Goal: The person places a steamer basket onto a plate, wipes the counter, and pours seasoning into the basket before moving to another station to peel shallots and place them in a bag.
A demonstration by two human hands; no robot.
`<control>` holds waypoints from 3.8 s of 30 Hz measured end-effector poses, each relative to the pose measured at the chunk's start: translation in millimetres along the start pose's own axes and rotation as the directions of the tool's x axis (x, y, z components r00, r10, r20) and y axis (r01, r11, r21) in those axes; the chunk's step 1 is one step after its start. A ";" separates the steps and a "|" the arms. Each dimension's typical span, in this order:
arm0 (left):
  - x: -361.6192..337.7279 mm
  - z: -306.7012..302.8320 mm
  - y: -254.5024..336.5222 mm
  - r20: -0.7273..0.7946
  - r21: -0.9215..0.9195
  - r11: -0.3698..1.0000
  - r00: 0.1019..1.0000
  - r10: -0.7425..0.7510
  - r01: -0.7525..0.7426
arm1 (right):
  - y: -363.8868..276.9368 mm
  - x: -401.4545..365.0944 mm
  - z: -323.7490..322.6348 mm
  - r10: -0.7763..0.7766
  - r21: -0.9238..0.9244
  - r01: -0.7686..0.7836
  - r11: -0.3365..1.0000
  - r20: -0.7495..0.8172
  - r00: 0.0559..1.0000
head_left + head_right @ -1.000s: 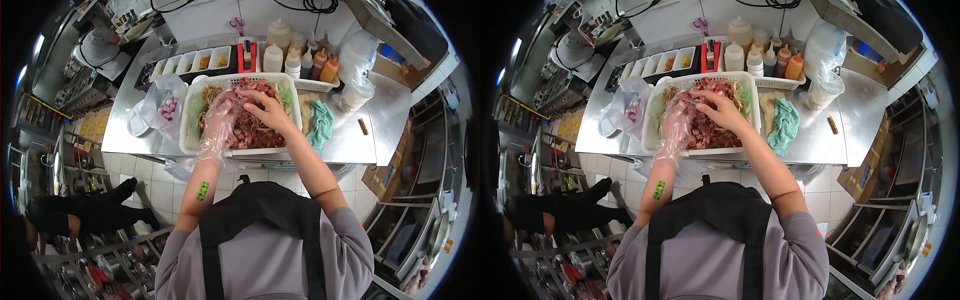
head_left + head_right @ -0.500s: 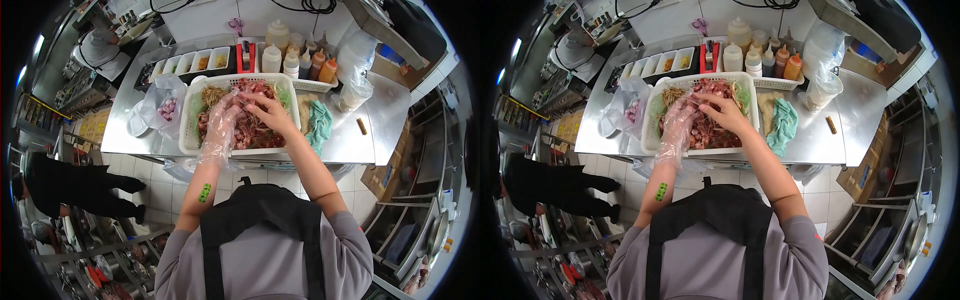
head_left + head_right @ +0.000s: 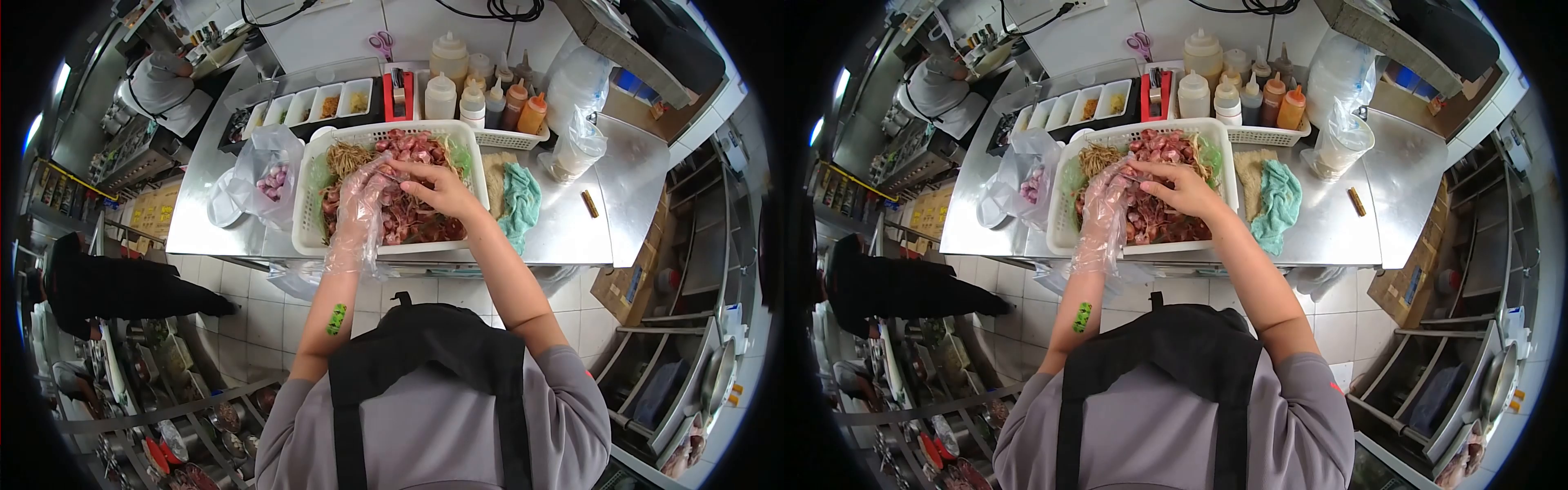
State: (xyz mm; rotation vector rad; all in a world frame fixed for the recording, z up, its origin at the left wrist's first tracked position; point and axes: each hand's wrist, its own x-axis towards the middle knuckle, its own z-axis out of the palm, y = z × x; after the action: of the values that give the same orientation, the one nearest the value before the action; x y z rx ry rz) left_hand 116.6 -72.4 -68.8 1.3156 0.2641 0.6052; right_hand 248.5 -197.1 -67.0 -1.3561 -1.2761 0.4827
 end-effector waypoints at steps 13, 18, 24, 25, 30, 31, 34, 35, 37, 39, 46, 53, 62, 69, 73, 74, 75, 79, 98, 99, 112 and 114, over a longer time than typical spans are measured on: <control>4.6 -4.3 -13.7 0.072 0.251 0.950 0.982 0.172 -0.185 | -4.1 -1.1 10.3 0.062 0.123 -0.054 0.991 -0.065 0.996; 4.3 -0.6 -9.8 0.080 0.371 0.902 0.976 0.205 -0.220 | 3.7 2.8 11.9 0.015 -0.021 -0.016 1.000 -0.084 0.996; 1.4 8.6 3.9 0.152 0.436 0.856 0.960 0.234 -0.278 | 4.8 3.4 13.5 0.051 0.106 -0.039 0.994 -0.113 0.992; 0.2 12.7 7.0 0.155 0.383 0.879 0.957 0.244 -0.286 | 7.4 3.5 15.4 0.050 0.105 -0.038 0.994 -0.114 0.992; 5.1 11.6 -2.1 0.056 -0.064 0.998 0.998 -0.011 0.015 | -10.1 3.7 18.0 0.007 -0.009 -0.009 1.000 -0.238 0.971; 7.9 5.7 -7.4 0.026 -0.107 0.992 0.997 -0.071 0.073 | -10.5 3.0 18.8 0.003 -0.010 -0.005 1.000 -0.233 0.972; 8.6 -0.8 -12.1 0.011 -0.222 0.967 0.992 -0.126 0.125 | -10.8 2.6 16.9 -0.042 -0.024 0.038 0.999 -0.203 0.978; 7.4 -1.3 -12.5 0.029 -0.290 0.949 0.992 -0.124 0.127 | -11.2 2.1 15.3 -0.055 -0.054 0.046 0.998 -0.179 0.982; 3.7 2.3 -4.3 0.011 -0.254 0.959 0.992 -0.125 0.124 | -10.1 1.2 14.0 -0.064 -0.080 0.052 0.995 -0.151 0.986; 2.3 2.5 -3.0 -0.004 -0.219 0.968 0.992 -0.126 0.122 | -6.1 2.2 12.6 0.006 0.082 0.002 0.997 -0.092 0.996; -1.9 6.7 -1.8 -0.063 -0.169 0.984 0.996 -0.066 0.054 | -3.3 4.4 16.6 0.040 0.163 -0.022 0.986 -0.107 0.993; 1.4 1.5 -14.4 -0.035 -0.129 0.991 0.998 -0.049 0.044 | 2.3 2.9 17.9 -0.025 0.043 0.034 0.998 -0.209 0.978; 15.3 6.1 -20.2 -0.106 -0.201 0.950 0.959 -0.263 0.239 | 7.2 5.7 21.0 0.151 0.323 -0.058 0.944 -0.271 0.951; 10.6 6.3 -18.3 -0.094 -0.166 0.970 0.976 -0.197 0.180 | -2.8 2.2 19.7 0.012 -0.191 -0.072 0.979 -0.299 0.954; 15.6 -0.1 -26.6 -0.040 0.081 0.997 0.999 0.009 -0.006 | 9.1 7.2 23.5 -0.069 -0.066 0.050 0.997 -0.323 0.944; 16.6 -1.9 -28.1 -0.032 0.152 0.988 0.999 0.025 -0.020 | 12.0 5.0 19.6 -0.068 -0.066 0.049 0.997 -0.321 0.945; 15.0 -0.3 -25.7 -0.034 0.152 0.988 0.999 0.025 -0.019 | 1.2 3.0 11.7 0.163 0.181 -0.124 0.976 -0.219 0.962; 7.3 12.1 -13.7 -0.032 -0.009 1.000 0.999 -0.010 0.010 | 0.8 3.2 6.8 0.331 0.589 -0.226 0.776 -0.076 0.940; 3.6 16.3 1.1 -0.197 -0.323 0.944 0.971 -0.133 0.064 | -0.1 0.3 11.0 -0.020 0.100 0.028 0.995 -0.080 0.997; 2.5 17.2 1.8 -0.199 -0.322 0.944 0.971 -0.135 0.066 | -0.5 0.6 11.9 -0.018 0.102 0.026 0.994 -0.079 0.997; 4.8 10.5 -13.5 -0.227 -0.345 0.938 0.972 -0.053 -0.030 | -9.2 1.0 16.3 0.025 -0.048 -0.032 0.998 -0.132 0.991; 3.2 12.0 -9.7 -0.217 -0.345 0.938 0.975 -0.040 -0.038 | -5.7 2.2 16.6 0.040 -0.041 -0.046 0.998 -0.129 0.991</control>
State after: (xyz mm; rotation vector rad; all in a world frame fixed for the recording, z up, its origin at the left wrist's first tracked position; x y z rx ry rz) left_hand 128.0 -81.8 -74.6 0.9064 0.3229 0.7618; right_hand 232.7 -189.3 -65.5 -1.4305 -1.1601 0.3926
